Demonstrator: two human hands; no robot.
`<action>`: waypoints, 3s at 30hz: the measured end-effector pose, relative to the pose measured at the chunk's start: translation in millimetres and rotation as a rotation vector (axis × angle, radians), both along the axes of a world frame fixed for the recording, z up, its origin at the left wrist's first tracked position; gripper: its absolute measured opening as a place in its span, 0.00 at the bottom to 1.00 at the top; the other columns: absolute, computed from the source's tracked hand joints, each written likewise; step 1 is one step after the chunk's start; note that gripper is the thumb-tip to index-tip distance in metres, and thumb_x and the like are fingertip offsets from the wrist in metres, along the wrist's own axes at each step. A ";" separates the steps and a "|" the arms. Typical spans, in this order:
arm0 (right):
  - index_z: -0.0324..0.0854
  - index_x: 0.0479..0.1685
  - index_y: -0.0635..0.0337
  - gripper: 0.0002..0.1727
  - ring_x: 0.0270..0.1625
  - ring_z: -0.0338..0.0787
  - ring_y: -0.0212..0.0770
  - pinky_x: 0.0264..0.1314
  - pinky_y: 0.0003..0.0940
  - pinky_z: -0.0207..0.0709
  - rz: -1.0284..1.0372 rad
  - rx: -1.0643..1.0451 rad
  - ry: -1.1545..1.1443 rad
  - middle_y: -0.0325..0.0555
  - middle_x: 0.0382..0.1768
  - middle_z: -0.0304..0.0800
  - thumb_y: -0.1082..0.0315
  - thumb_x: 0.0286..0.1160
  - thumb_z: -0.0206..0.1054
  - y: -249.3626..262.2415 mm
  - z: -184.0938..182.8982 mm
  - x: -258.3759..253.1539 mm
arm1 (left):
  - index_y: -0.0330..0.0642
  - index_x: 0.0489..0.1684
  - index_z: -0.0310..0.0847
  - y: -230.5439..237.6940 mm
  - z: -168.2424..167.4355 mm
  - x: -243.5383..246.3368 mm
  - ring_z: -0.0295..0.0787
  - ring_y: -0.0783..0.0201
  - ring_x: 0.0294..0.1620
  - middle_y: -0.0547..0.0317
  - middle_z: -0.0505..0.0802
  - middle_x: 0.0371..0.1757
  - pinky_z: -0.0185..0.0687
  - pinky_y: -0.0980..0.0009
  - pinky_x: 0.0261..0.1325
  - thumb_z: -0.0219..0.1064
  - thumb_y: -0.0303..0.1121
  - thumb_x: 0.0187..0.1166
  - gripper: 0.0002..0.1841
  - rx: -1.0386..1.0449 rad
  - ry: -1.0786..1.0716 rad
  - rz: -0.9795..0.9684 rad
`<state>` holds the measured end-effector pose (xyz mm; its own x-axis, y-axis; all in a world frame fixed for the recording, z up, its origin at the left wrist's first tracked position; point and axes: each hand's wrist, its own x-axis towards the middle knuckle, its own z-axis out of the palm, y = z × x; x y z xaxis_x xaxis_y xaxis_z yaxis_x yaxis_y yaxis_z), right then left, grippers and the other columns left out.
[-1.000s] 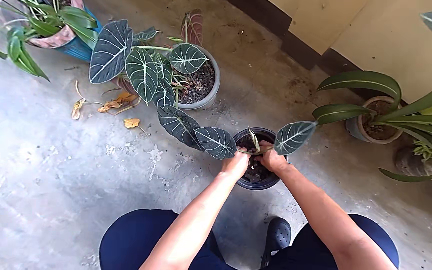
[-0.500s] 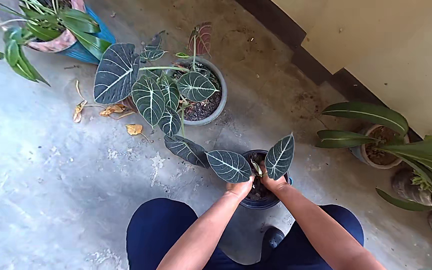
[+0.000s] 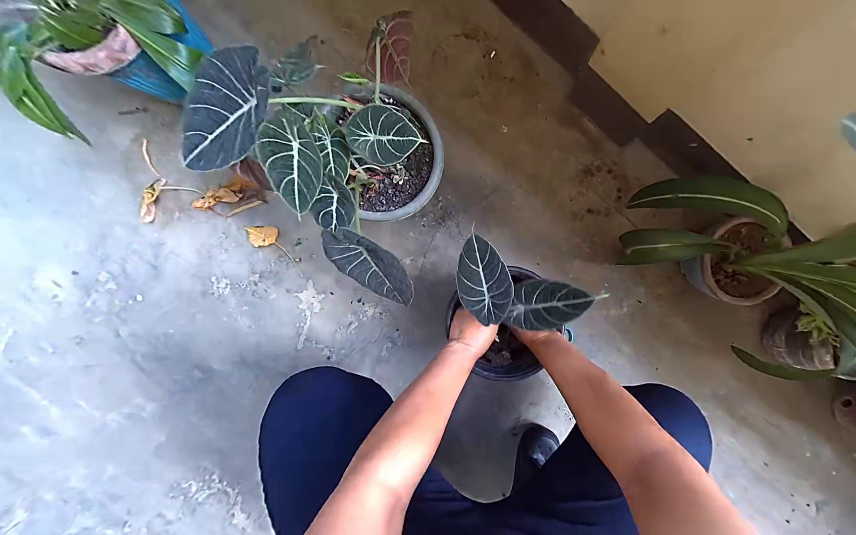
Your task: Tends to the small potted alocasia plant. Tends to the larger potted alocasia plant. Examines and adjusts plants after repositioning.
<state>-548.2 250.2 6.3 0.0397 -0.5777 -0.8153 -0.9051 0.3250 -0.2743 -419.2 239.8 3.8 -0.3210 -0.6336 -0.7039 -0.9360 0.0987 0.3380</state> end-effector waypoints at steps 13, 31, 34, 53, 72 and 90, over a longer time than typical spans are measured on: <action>0.57 0.82 0.80 0.39 0.79 0.74 0.69 0.78 0.58 0.72 -0.181 -0.071 0.114 0.77 0.79 0.65 0.70 0.75 0.70 35.7 22.7 14.8 | 0.27 0.94 0.29 49.4 22.5 -14.0 0.35 0.35 0.97 0.24 0.38 0.94 0.44 0.52 0.96 0.74 0.30 0.70 0.57 0.005 0.077 0.293; 0.67 0.75 0.75 0.34 0.71 0.84 0.65 0.70 0.59 0.79 -0.254 -0.088 0.100 0.73 0.70 0.77 0.69 0.71 0.73 36.1 39.8 2.4 | 0.38 0.95 0.46 72.1 42.3 -4.0 0.68 0.46 0.86 0.35 0.60 0.91 0.73 0.55 0.82 0.69 0.21 0.69 0.47 0.081 0.436 0.758; 0.83 0.58 0.70 0.27 0.65 0.87 0.65 0.64 0.64 0.80 -0.124 -0.031 0.080 0.68 0.60 0.87 0.53 0.75 0.73 43.4 39.9 18.1 | 0.39 0.79 0.74 64.4 41.7 14.6 0.87 0.50 0.69 0.40 0.78 0.80 0.86 0.56 0.70 0.65 0.17 0.73 0.30 -0.019 0.497 0.731; 0.51 0.93 0.66 0.47 0.79 0.78 0.65 0.78 0.62 0.72 -0.348 -0.326 0.011 0.68 0.82 0.71 0.72 0.70 0.71 33.9 8.1 2.1 | 0.32 0.96 0.28 46.9 25.0 5.2 0.43 0.45 0.97 0.35 0.39 0.97 0.52 0.56 0.94 0.71 0.26 0.72 0.54 0.023 0.230 0.483; 0.67 0.88 0.53 0.51 0.88 0.69 0.50 0.89 0.53 0.62 0.082 -0.390 -0.196 0.50 0.85 0.71 0.64 0.55 0.87 4.3 -33.7 -24.9 | 0.47 0.92 0.61 16.5 -6.9 1.3 0.66 0.49 0.89 0.54 0.72 0.89 0.63 0.48 0.88 0.82 0.32 0.68 0.47 -0.095 0.215 0.261; 0.83 0.68 0.72 0.18 0.78 0.81 0.57 0.84 0.49 0.66 0.146 -0.269 -0.025 0.61 0.70 0.86 0.78 0.83 0.58 -14.6 43.8 5.2 | 0.45 0.80 0.77 6.4 -25.1 -4.5 0.69 0.52 0.88 0.51 0.79 0.84 0.61 0.53 0.89 0.59 0.30 0.83 0.24 -0.005 0.057 0.248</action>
